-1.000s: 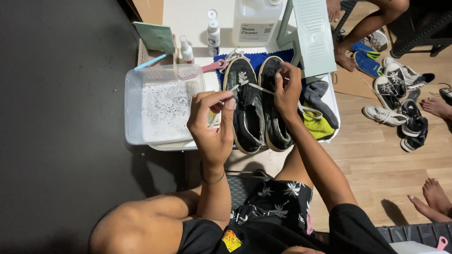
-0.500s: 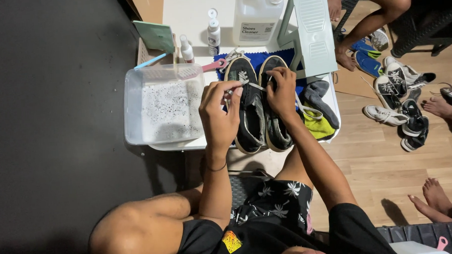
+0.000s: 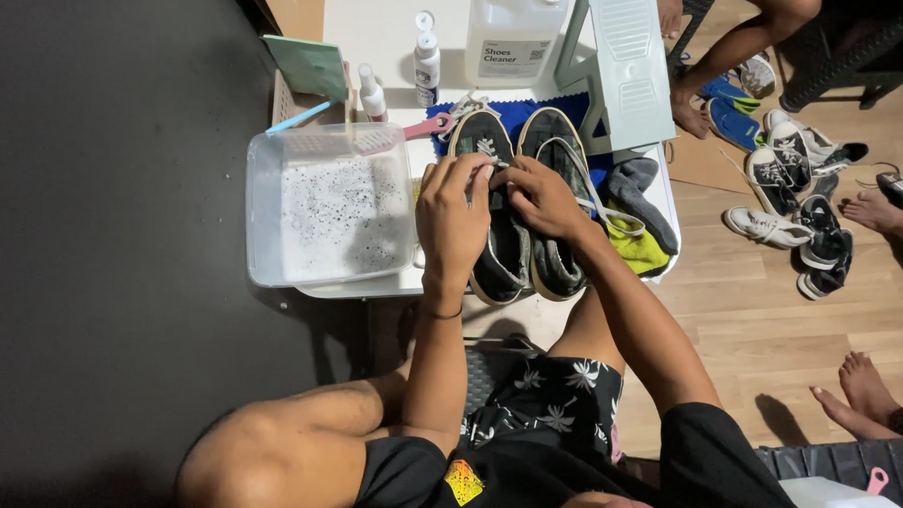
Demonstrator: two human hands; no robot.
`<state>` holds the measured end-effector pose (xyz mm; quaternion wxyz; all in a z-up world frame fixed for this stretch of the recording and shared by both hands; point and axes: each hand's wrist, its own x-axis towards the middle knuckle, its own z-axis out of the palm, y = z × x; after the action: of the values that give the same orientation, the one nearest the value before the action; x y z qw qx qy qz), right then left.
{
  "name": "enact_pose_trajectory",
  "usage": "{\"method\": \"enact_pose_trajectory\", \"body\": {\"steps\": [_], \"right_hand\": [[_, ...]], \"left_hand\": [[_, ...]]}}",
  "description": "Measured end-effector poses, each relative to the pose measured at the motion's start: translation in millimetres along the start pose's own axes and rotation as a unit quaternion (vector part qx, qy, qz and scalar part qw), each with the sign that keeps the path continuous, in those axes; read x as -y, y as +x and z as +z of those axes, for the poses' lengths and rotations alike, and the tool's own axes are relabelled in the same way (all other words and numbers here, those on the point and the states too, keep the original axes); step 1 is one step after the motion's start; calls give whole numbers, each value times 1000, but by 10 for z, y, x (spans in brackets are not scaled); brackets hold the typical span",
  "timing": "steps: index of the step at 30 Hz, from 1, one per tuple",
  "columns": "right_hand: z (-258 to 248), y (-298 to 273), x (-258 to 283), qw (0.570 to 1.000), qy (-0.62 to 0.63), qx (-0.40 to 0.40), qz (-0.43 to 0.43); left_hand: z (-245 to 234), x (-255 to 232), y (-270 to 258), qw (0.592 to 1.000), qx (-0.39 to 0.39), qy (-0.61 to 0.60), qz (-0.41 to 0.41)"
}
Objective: The person is threading laces through the eyelets of a black sneaker on a workspace table.
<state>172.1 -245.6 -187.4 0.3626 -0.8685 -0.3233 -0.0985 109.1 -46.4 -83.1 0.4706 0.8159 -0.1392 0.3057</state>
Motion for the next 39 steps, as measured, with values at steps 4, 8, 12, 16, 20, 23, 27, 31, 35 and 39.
{"method": "enact_pose_trajectory", "body": {"steps": [4, 8, 12, 16, 20, 23, 27, 31, 35, 39], "right_hand": [[-40, 13, 23, 996, 51, -20, 65], [37, 58, -15, 991, 79, -59, 96], [175, 53, -239, 981, 84, -85, 153], [232, 82, -351, 978, 50, -84, 183], [245, 97, -278, 979, 24, -88, 183], [244, 100, -243, 970, 18, -111, 214], [207, 89, -240, 967, 16, -101, 232], [288, 57, -737, 956, 90, -58, 272], [130, 100, -619, 945, 138, -32, 293], [108, 116, -585, 935, 167, -21, 312]], "left_hand": [[50, 42, 1, 1000, 2, 4, -8], [136, 132, -43, 999, 11, 29, -30], [299, 271, -112, 997, 23, 41, -57], [494, 456, -158, 995, 32, 32, -86], [696, 676, -239, 992, 37, 49, -109], [735, 711, -257, 991, 30, 49, -121], [746, 702, -225, 992, 25, 63, -104], [749, 700, -175, 992, 45, 65, -97], [772, 754, -144, 991, 64, 58, -105], [783, 807, -110, 988, 89, 30, -121]]}}
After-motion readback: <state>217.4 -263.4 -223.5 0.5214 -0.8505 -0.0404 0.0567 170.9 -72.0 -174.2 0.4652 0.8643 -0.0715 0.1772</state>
